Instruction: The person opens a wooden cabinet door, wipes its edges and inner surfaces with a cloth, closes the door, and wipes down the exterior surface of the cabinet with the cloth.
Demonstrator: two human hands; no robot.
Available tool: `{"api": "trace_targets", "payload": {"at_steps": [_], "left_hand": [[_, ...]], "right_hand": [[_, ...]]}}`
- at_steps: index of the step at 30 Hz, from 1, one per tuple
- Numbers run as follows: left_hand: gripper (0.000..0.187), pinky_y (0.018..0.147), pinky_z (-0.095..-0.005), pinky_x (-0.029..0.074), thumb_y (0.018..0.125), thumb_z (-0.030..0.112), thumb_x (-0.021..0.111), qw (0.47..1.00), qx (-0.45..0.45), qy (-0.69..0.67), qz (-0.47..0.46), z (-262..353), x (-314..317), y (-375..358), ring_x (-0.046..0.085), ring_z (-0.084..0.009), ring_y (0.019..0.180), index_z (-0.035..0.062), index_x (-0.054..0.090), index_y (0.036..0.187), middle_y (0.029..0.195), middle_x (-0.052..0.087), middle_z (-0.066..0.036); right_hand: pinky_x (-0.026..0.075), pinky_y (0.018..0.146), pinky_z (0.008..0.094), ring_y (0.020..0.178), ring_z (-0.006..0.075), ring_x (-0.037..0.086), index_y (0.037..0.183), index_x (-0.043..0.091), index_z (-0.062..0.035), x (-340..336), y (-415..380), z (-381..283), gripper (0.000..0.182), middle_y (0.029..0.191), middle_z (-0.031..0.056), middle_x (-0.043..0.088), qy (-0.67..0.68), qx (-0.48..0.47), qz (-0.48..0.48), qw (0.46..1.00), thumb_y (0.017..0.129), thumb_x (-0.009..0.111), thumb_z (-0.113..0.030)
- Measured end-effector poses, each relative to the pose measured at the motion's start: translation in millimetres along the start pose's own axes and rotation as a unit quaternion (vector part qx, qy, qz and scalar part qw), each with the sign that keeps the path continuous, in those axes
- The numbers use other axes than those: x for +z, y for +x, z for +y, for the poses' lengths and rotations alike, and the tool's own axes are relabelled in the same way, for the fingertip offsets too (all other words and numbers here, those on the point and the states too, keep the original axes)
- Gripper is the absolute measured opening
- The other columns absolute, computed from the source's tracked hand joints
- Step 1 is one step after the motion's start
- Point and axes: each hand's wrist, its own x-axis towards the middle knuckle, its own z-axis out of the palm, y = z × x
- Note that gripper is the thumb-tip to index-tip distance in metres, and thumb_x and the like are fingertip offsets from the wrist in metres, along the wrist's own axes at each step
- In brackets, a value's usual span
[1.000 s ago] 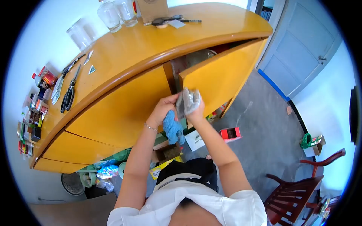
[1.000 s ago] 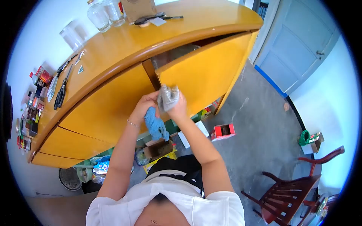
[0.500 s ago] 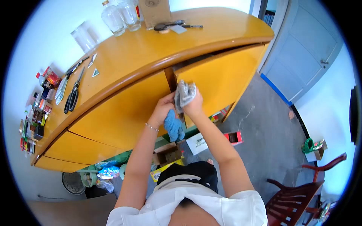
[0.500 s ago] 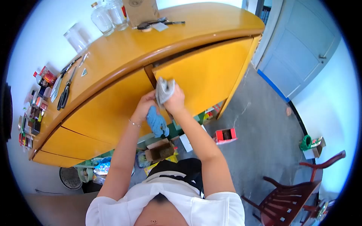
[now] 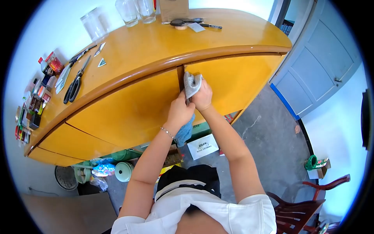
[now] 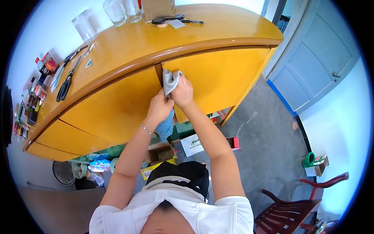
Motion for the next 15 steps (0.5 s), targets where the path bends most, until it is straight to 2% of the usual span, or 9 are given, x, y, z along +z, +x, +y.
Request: {"api": "trace_targets", "payload": {"at_steps": [3, 5, 8, 9, 12, 13, 15], "left_hand": [[0.035, 0.070, -0.0365, 0.046, 0.077, 0.021, 0.049, 0.998, 0.012, -0.065, 0.003, -18, 5, 5, 0.058, -0.0348, 0.075, 0.0004, 0.052, 0.105, 0.083, 0.060, -0.022], [0.032, 0.067, -0.0368, 0.046, 0.081, 0.026, 0.047, 0.997, 0.010, -0.079, 0.007, -19, 5, 5, 0.058, -0.0356, 0.074, -0.0004, 0.055, 0.096, 0.080, 0.059, -0.022], [0.037, 0.064, -0.0380, 0.045, 0.084, 0.033, 0.044, 0.994, 0.026, -0.098, 0.031, -8, -1, 15, 0.057, -0.0371, 0.073, -0.0015, 0.056, 0.085, 0.076, 0.058, -0.022], [0.040, 0.063, -0.0385, 0.044, 0.085, 0.036, 0.043, 0.993, 0.033, -0.104, 0.042, -7, -1, 20, 0.057, -0.0376, 0.073, -0.0018, 0.056, 0.082, 0.074, 0.058, -0.023], [0.044, 0.057, -0.0361, 0.041, 0.087, 0.035, 0.042, 0.995, 0.034, -0.090, 0.034, -14, 10, 22, 0.054, -0.0295, 0.060, -0.0059, 0.052, 0.074, 0.063, 0.053, -0.021], [0.046, 0.058, -0.0364, 0.041, 0.087, 0.037, 0.040, 0.997, 0.000, -0.077, 0.024, -19, 14, 19, 0.053, -0.0297, 0.059, -0.0058, 0.052, 0.072, 0.063, 0.053, -0.022], [0.047, 0.058, -0.0370, 0.041, 0.087, 0.037, 0.040, 0.995, 0.021, -0.093, 0.035, -23, 18, 17, 0.054, -0.0303, 0.060, -0.0059, 0.052, 0.072, 0.063, 0.052, -0.022]], "right_hand": [[0.044, 0.055, 0.0340, 0.074, 0.0262, 0.052, 0.082, 0.059, -0.0049, 3, 0, 1, 0.024, 0.084, 0.0113, 0.052, -0.004, -0.011, 0.010, 1.000, 0.062, 0.059, -0.017], [0.044, 0.054, 0.0345, 0.073, 0.0264, 0.051, 0.081, 0.058, -0.0052, 4, 2, 2, 0.024, 0.083, 0.0112, 0.052, -0.004, -0.030, 0.034, 0.999, 0.062, 0.059, -0.018], [0.044, 0.055, 0.0348, 0.071, 0.0267, 0.052, 0.083, 0.059, -0.0058, 1, 21, -2, 0.026, 0.083, 0.0109, 0.052, 0.002, 0.023, 0.032, 0.999, 0.061, 0.059, -0.019], [0.044, 0.055, 0.0348, 0.071, 0.0267, 0.052, 0.083, 0.059, -0.0060, -1, 25, -1, 0.025, 0.083, 0.0107, 0.052, 0.005, 0.010, 0.028, 1.000, 0.061, 0.059, -0.019], [0.044, 0.055, 0.0349, 0.071, 0.0270, 0.052, 0.082, 0.059, -0.0065, -4, 23, 2, 0.024, 0.081, 0.0102, 0.053, 0.006, -0.011, 0.018, 1.000, 0.061, 0.059, -0.019], [0.044, 0.055, 0.0351, 0.070, 0.0271, 0.052, 0.081, 0.059, -0.0066, -1, 12, 3, 0.023, 0.081, 0.0100, 0.052, -0.002, -0.011, 0.016, 1.000, 0.061, 0.059, -0.018], [0.044, 0.055, 0.0355, 0.070, 0.0274, 0.052, 0.078, 0.059, -0.0076, 0, 7, 1, 0.020, 0.079, 0.0092, 0.052, -0.003, -0.004, 0.032, 0.999, 0.061, 0.060, -0.017]]}}
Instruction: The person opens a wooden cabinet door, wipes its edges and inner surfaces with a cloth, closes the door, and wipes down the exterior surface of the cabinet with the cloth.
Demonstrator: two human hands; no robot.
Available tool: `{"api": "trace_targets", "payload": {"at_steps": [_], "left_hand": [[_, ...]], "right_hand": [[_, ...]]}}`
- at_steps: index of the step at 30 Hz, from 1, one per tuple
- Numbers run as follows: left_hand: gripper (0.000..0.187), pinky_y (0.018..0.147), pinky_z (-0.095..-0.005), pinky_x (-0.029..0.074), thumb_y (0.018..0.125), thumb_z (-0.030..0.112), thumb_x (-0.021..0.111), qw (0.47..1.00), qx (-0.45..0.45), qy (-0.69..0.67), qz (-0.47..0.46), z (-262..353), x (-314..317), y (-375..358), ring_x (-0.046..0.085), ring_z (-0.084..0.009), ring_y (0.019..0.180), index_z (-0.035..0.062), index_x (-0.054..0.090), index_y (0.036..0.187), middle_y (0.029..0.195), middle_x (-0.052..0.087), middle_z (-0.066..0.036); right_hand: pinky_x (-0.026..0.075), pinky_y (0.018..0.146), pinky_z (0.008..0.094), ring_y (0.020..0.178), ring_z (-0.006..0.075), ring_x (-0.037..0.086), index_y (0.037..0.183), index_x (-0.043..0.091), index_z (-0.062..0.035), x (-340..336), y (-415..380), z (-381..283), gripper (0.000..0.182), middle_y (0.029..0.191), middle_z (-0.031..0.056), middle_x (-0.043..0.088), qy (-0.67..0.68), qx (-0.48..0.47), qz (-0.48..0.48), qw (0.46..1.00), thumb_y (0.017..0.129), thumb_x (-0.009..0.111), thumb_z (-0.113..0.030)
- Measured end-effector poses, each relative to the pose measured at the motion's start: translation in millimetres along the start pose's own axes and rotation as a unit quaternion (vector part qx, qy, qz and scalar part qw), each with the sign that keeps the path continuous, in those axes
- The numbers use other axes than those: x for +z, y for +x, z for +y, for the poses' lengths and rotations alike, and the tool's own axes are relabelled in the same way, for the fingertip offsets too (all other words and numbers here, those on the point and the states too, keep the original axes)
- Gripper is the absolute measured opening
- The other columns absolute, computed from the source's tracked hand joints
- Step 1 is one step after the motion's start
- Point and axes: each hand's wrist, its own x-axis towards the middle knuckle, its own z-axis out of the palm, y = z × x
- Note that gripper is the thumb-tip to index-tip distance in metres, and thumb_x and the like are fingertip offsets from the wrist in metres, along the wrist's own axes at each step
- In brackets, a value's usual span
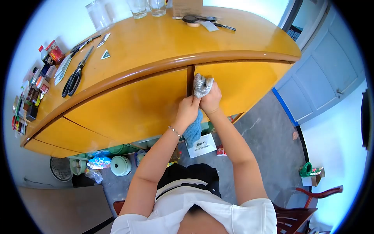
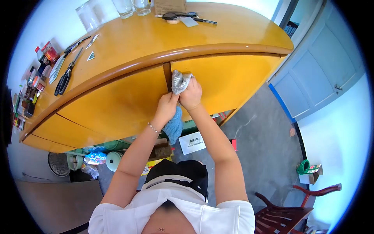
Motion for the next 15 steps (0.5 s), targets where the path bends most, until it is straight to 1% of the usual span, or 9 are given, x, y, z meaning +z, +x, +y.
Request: {"api": "trace_targets", "payload": {"at_steps": [1, 2, 3, 5, 8, 11, 12, 13, 15], "left_hand": [[0.047, 0.058, -0.0374, 0.041, 0.087, 0.037, 0.040, 1.000, 0.008, -0.009, 0.004, 0, 0, 0, 0.054, -0.0307, 0.060, -0.0059, 0.052, 0.071, 0.063, 0.052, -0.022], [0.047, 0.058, -0.0364, 0.041, 0.087, 0.037, 0.040, 1.000, -0.017, -0.008, -0.022, -2, -1, 5, 0.054, -0.0285, 0.060, -0.0061, 0.051, 0.072, 0.062, 0.052, -0.020], [0.048, 0.059, -0.0424, 0.042, 0.086, 0.039, 0.039, 1.000, 0.002, -0.026, -0.015, -3, 0, 12, 0.056, -0.0389, 0.069, -0.0044, 0.055, 0.073, 0.068, 0.055, -0.025], [0.048, 0.058, -0.0408, 0.042, 0.086, 0.039, 0.040, 0.990, -0.048, -0.123, -0.042, 1, 1, 18, 0.055, -0.0390, 0.067, -0.0048, 0.055, 0.073, 0.067, 0.055, -0.024], [0.048, 0.057, -0.0392, 0.042, 0.085, 0.039, 0.042, 0.998, -0.035, -0.058, -0.018, 1, 1, 9, 0.055, -0.0380, 0.066, -0.0052, 0.055, 0.073, 0.066, 0.054, -0.024], [0.047, 0.057, -0.0386, 0.041, 0.086, 0.038, 0.042, 0.995, -0.020, -0.100, -0.020, -1, -1, 12, 0.056, -0.0371, 0.065, -0.0054, 0.054, 0.073, 0.066, 0.054, -0.024], [0.046, 0.056, -0.0385, 0.041, 0.086, 0.037, 0.042, 0.996, -0.001, -0.090, -0.020, 7, -6, 17, 0.056, -0.0366, 0.064, -0.0055, 0.054, 0.073, 0.066, 0.054, -0.024], [0.046, 0.056, -0.0384, 0.041, 0.086, 0.037, 0.042, 0.989, -0.032, -0.137, -0.042, 6, -6, 23, 0.055, -0.0367, 0.063, -0.0054, 0.054, 0.073, 0.065, 0.054, -0.024], [0.043, 0.055, -0.0292, 0.040, 0.088, 0.032, 0.044, 0.982, -0.048, -0.172, -0.058, 11, -10, 22, 0.046, -0.0134, 0.058, -0.0064, 0.051, 0.070, 0.058, 0.051, -0.008]], "right_hand": [[0.044, 0.055, 0.0356, 0.070, 0.0275, 0.052, 0.078, 0.059, -0.0077, -1, 5, 2, 0.020, 0.079, 0.0092, 0.052, 0.004, -0.010, -0.008, 1.000, 0.061, 0.060, -0.017], [0.044, 0.055, 0.0356, 0.071, 0.0276, 0.052, 0.079, 0.059, -0.0079, -4, 8, 4, 0.020, 0.080, 0.0091, 0.052, 0.007, -0.013, -0.019, 1.000, 0.061, 0.060, -0.017], [0.044, 0.055, 0.0357, 0.071, 0.0277, 0.052, 0.079, 0.059, -0.0080, -8, 14, 4, 0.021, 0.080, 0.0090, 0.052, 0.010, -0.016, -0.032, 0.999, 0.061, 0.060, -0.017], [0.044, 0.054, 0.0361, 0.073, 0.0282, 0.053, 0.079, 0.059, -0.0076, -11, 18, 4, 0.021, 0.080, 0.0091, 0.052, -0.006, -0.012, -0.044, 0.999, 0.060, 0.060, -0.018], [0.044, 0.054, 0.0366, 0.074, 0.0283, 0.053, 0.077, 0.059, -0.0076, -8, 12, 2, 0.020, 0.080, 0.0091, 0.052, -0.005, 0.006, -0.041, 0.999, 0.059, 0.060, -0.018], [0.044, 0.054, 0.0367, 0.074, 0.0282, 0.053, 0.077, 0.059, -0.0076, -2, 16, 1, 0.020, 0.081, 0.0095, 0.053, -0.005, -0.020, 0.011, 1.000, 0.059, 0.060, -0.018], [0.044, 0.054, 0.0364, 0.074, 0.0283, 0.053, 0.076, 0.059, -0.0073, -11, 28, -3, 0.020, 0.084, 0.0102, 0.054, -0.010, 0.014, -0.045, 0.999, 0.059, 0.060, -0.017], [0.044, 0.054, 0.0362, 0.074, 0.0282, 0.053, 0.077, 0.059, -0.0070, -13, 25, -2, 0.020, 0.084, 0.0103, 0.054, -0.011, 0.007, -0.053, 0.998, 0.059, 0.060, -0.017], [0.044, 0.054, 0.0360, 0.073, 0.0282, 0.053, 0.077, 0.059, -0.0063, -11, 31, 0, 0.020, 0.086, 0.0106, 0.054, -0.016, -0.014, -0.052, 0.998, 0.060, 0.060, -0.017]]}}
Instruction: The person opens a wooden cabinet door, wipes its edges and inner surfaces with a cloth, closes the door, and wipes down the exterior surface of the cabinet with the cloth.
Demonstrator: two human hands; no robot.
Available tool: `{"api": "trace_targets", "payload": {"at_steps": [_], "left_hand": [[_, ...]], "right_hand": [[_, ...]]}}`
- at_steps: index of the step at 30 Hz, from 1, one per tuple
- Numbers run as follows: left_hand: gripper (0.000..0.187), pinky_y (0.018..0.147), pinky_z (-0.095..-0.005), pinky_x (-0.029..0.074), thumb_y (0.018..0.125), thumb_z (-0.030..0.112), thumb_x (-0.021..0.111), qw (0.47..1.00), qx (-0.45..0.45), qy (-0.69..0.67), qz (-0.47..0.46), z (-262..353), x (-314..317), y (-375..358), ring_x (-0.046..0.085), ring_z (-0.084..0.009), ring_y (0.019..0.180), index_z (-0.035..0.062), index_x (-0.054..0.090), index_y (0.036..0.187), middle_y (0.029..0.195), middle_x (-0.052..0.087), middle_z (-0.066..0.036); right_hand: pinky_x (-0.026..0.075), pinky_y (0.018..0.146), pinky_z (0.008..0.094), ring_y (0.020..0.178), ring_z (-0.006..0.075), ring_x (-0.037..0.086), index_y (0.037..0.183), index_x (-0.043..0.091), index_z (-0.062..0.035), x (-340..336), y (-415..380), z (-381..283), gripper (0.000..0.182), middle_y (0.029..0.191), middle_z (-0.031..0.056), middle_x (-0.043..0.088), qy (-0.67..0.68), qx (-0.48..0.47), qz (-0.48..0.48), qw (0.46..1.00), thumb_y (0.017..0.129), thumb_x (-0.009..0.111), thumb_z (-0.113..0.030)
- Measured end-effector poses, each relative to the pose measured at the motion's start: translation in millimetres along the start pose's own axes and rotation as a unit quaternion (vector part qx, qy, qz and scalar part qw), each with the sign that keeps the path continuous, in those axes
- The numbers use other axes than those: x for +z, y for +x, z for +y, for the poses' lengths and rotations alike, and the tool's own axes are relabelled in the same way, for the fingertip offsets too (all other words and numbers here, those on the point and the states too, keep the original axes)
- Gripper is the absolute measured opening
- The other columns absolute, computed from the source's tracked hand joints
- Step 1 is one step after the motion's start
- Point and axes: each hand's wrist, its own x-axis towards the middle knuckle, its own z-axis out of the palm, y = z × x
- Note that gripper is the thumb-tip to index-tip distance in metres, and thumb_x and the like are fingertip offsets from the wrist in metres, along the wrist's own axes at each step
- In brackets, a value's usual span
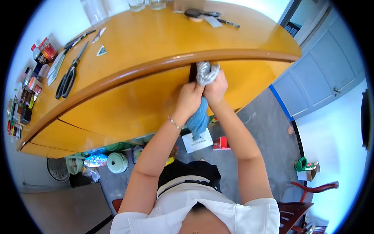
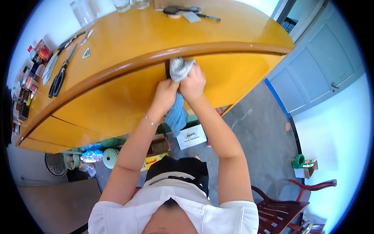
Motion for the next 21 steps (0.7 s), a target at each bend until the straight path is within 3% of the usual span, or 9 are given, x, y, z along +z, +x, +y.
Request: {"api": "trace_targets", "payload": {"at_steps": [2, 4, 6, 8, 9, 13, 16, 18, 21], "left_hand": [[0.043, 0.056, -0.0300, 0.041, 0.088, 0.033, 0.043, 0.994, 0.020, 0.105, 0.019, -8, 1, -9, 0.046, -0.0137, 0.059, -0.0062, 0.051, 0.072, 0.059, 0.051, -0.008], [0.044, 0.056, -0.0313, 0.041, 0.087, 0.034, 0.044, 0.996, 0.016, 0.079, 0.030, -18, 3, -13, 0.046, -0.0140, 0.059, -0.0062, 0.053, 0.073, 0.059, 0.052, -0.009], [0.045, 0.058, -0.0394, 0.042, 0.086, 0.038, 0.042, 0.993, 0.012, 0.115, 0.009, -14, -2, -5, 0.057, -0.0358, 0.066, -0.0035, 0.057, 0.075, 0.067, 0.056, -0.023], [0.045, 0.058, -0.0395, 0.042, 0.085, 0.038, 0.043, 0.998, -0.019, 0.065, -0.004, -4, -1, -2, 0.057, -0.0363, 0.066, -0.0037, 0.057, 0.074, 0.066, 0.056, -0.024], [0.045, 0.058, -0.0396, 0.042, 0.085, 0.038, 0.043, 0.999, -0.029, 0.043, -0.010, -1, -2, 0, 0.057, -0.0366, 0.066, -0.0037, 0.057, 0.074, 0.066, 0.056, -0.024], [0.043, 0.058, -0.0398, 0.042, 0.084, 0.036, 0.044, 0.990, -0.011, 0.137, 0.022, -39, 3, -17, 0.057, -0.0364, 0.066, -0.0037, 0.056, 0.072, 0.068, 0.056, -0.024], [0.043, 0.052, -0.0325, 0.039, 0.085, 0.032, 0.047, 0.991, 0.014, 0.130, 0.036, -32, -1, -14, 0.050, -0.0172, 0.055, -0.0063, 0.052, 0.067, 0.057, 0.054, -0.012], [0.039, 0.051, -0.0316, 0.040, 0.085, 0.028, 0.047, 0.995, 0.011, 0.089, 0.033, -8, -6, -2, 0.052, -0.0194, 0.053, -0.0061, 0.052, 0.066, 0.057, 0.054, -0.011], [0.037, 0.052, -0.0343, 0.042, 0.085, 0.027, 0.047, 0.988, 0.017, 0.147, 0.034, -5, -3, 2, 0.053, -0.0213, 0.052, -0.0053, 0.053, 0.069, 0.057, 0.054, -0.015]], "right_hand": [[0.044, 0.055, 0.0359, 0.074, 0.0281, 0.052, 0.077, 0.059, -0.0068, 4, -9, -5, 0.019, 0.085, 0.0107, 0.055, 0.017, 0.021, 0.024, 0.999, 0.061, 0.060, -0.016], [0.044, 0.055, 0.0359, 0.074, 0.0282, 0.052, 0.078, 0.059, -0.0071, 7, -16, -8, 0.019, 0.086, 0.0108, 0.055, 0.021, 0.028, 0.026, 0.999, 0.061, 0.060, -0.016], [0.044, 0.055, 0.0356, 0.071, 0.0280, 0.052, 0.080, 0.059, -0.0070, 6, -13, -6, 0.020, 0.083, 0.0106, 0.054, 0.022, 0.018, 0.025, 0.999, 0.061, 0.061, -0.014], [0.044, 0.054, 0.0338, 0.067, 0.0273, 0.052, 0.083, 0.060, -0.0054, 0, -3, -2, 0.023, 0.080, 0.0113, 0.055, 0.016, 0.012, 0.008, 1.000, 0.061, 0.062, -0.011], [0.044, 0.054, 0.0384, 0.069, 0.0290, 0.052, 0.078, 0.059, -0.0076, 4, -9, -1, 0.019, 0.078, 0.0093, 0.052, 0.021, 0.038, 0.004, 0.999, 0.061, 0.061, -0.015], [0.043, 0.054, 0.0384, 0.068, 0.0294, 0.052, 0.077, 0.059, -0.0073, 22, -51, -11, 0.018, 0.078, 0.0104, 0.052, 0.058, 0.156, 0.024, 0.986, 0.062, 0.062, -0.015], [0.043, 0.054, 0.0383, 0.067, 0.0295, 0.052, 0.077, 0.058, -0.0071, 28, -43, -11, 0.018, 0.076, 0.0109, 0.052, 0.068, 0.091, 0.072, 0.991, 0.061, 0.062, -0.015], [0.043, 0.054, 0.0387, 0.067, 0.0300, 0.051, 0.077, 0.058, -0.0063, 28, -32, -10, 0.017, 0.075, 0.0114, 0.052, 0.055, 0.124, 0.089, 0.987, 0.061, 0.062, -0.012], [0.043, 0.054, 0.0394, 0.066, 0.0310, 0.051, 0.078, 0.058, -0.0050, 42, -36, -8, 0.017, 0.076, 0.0127, 0.053, 0.027, 0.158, 0.148, 0.976, 0.062, 0.062, -0.010]]}}
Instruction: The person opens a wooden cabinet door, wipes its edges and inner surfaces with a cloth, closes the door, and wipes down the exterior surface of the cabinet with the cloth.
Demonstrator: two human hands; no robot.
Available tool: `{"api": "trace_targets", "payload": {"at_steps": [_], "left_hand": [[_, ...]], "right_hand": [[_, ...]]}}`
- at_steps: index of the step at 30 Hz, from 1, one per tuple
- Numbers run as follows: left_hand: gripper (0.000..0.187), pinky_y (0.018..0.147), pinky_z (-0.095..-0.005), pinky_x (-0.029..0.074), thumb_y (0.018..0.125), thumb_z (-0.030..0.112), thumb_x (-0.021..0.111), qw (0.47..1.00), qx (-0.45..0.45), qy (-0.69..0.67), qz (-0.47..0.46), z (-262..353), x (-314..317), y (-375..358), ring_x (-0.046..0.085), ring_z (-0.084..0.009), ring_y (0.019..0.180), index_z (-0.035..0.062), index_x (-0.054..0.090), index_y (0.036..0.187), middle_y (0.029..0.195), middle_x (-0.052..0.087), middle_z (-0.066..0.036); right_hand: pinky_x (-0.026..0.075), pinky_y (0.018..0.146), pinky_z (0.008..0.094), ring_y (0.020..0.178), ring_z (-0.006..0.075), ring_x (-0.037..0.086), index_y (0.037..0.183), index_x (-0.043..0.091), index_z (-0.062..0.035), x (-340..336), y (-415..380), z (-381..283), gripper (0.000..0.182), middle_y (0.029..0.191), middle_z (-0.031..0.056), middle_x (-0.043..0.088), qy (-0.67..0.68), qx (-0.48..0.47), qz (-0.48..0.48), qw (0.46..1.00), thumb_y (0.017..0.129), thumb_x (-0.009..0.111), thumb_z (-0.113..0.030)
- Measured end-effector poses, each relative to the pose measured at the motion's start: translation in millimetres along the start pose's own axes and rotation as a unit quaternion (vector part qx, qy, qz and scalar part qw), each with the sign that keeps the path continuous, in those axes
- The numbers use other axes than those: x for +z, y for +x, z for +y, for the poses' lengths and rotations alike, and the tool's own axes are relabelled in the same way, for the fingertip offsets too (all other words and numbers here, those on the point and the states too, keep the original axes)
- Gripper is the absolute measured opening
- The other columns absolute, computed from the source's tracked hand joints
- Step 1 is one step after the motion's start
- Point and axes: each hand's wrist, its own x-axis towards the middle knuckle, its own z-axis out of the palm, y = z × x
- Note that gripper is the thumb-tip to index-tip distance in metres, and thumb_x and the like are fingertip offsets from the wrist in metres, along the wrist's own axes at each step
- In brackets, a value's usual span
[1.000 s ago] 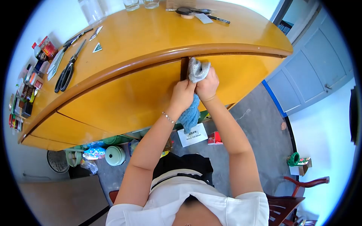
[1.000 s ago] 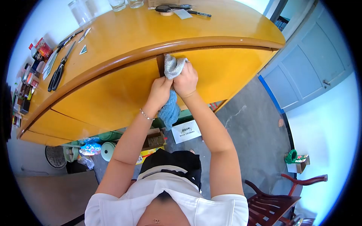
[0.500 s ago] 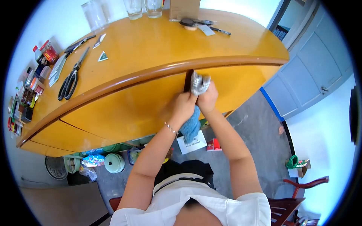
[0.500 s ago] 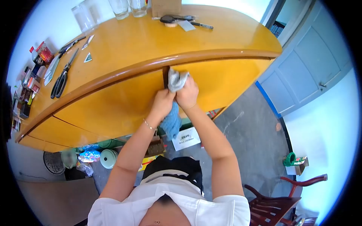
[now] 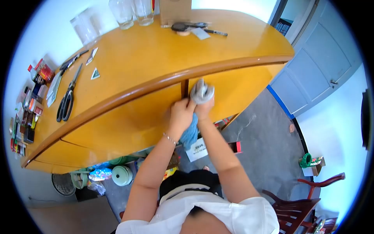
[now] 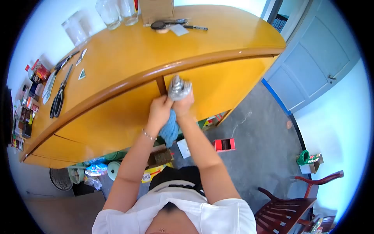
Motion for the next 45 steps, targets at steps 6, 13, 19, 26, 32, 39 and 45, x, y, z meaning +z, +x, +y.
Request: {"api": "trace_targets", "payload": {"at_steps": [6, 13, 19, 26, 32, 39, 45], "left_hand": [[0.037, 0.053, -0.0315, 0.041, 0.084, 0.031, 0.051, 0.995, -0.055, 0.075, -0.048, -24, 11, -10, 0.052, -0.0154, 0.055, -0.0044, 0.057, 0.076, 0.062, 0.056, -0.015], [0.028, 0.047, -0.0237, 0.044, 0.083, 0.022, 0.056, 0.995, -0.027, -0.071, -0.061, -25, 15, -18, 0.053, -0.0097, 0.055, -0.0035, 0.058, 0.093, 0.072, 0.061, -0.007], [0.013, 0.053, -0.0222, 0.046, 0.083, 0.011, 0.055, 0.976, -0.138, -0.170, -0.004, -35, -31, -57, 0.058, -0.0132, 0.058, -0.0019, 0.055, 0.084, 0.068, 0.060, -0.010], [0.020, 0.038, -0.0278, 0.044, 0.085, 0.016, 0.045, 0.952, -0.057, -0.298, 0.033, 34, -49, -42, 0.051, -0.0194, 0.038, -0.0012, 0.053, 0.085, 0.060, 0.054, -0.012], [0.027, 0.049, -0.0326, 0.045, 0.088, 0.030, 0.039, 0.882, -0.039, -0.467, 0.057, 91, -52, -35, 0.048, -0.0182, 0.045, 0.0071, 0.045, 0.075, 0.056, 0.043, -0.005], [0.032, 0.056, -0.0327, 0.043, 0.090, 0.037, 0.037, 0.779, 0.245, -0.478, 0.324, 188, -81, 12, 0.045, -0.0180, 0.051, 0.0097, 0.039, 0.074, 0.060, 0.040, -0.003], [0.031, 0.052, -0.0277, 0.038, 0.082, 0.025, 0.057, 0.791, 0.343, 0.095, 0.497, 145, -91, 69, 0.046, -0.0188, 0.054, 0.0049, 0.041, 0.065, 0.056, 0.043, -0.003]], "right_hand": [[0.044, 0.056, 0.0376, 0.068, 0.0320, 0.053, 0.083, 0.059, -0.0034, -5, -16, 4, 0.019, 0.078, 0.0144, 0.054, 0.066, 0.106, 0.001, 0.992, 0.064, 0.062, -0.007], [0.044, 0.057, 0.0357, 0.064, 0.0316, 0.052, 0.080, 0.059, 0.0002, 10, 1, 29, 0.014, 0.073, 0.0160, 0.054, 0.103, 0.234, 0.206, 0.944, 0.069, 0.061, -0.007], [0.044, 0.071, 0.0326, 0.080, 0.0254, 0.054, 0.099, 0.053, 0.0014, 4, -14, 28, 0.025, 0.088, 0.0140, 0.056, 0.088, 0.241, 0.073, 0.964, 0.077, 0.056, -0.007], [0.046, 0.052, 0.0314, 0.061, 0.0195, 0.054, 0.097, 0.055, -0.0003, -9, -1, 19, 0.028, 0.075, 0.0089, 0.055, -0.077, -0.056, 0.027, 0.995, 0.070, 0.056, 0.002], [0.046, 0.059, 0.0367, 0.064, 0.0258, 0.055, 0.092, 0.057, -0.0047, 17, -18, 18, 0.016, 0.076, 0.0086, 0.057, 0.131, 0.275, 0.123, 0.945, 0.076, 0.057, -0.008], [0.046, 0.062, 0.0350, 0.070, 0.0310, 0.056, 0.098, 0.055, -0.0064, -35, 26, 16, 0.024, 0.082, 0.0139, 0.057, -0.002, 0.099, -0.029, 0.995, 0.076, 0.058, -0.017], [0.046, 0.056, 0.0352, 0.067, 0.0293, 0.056, 0.094, 0.059, -0.0055, -28, 26, 6, 0.023, 0.084, 0.0114, 0.057, -0.021, 0.039, -0.027, 0.999, 0.071, 0.057, -0.009]]}}
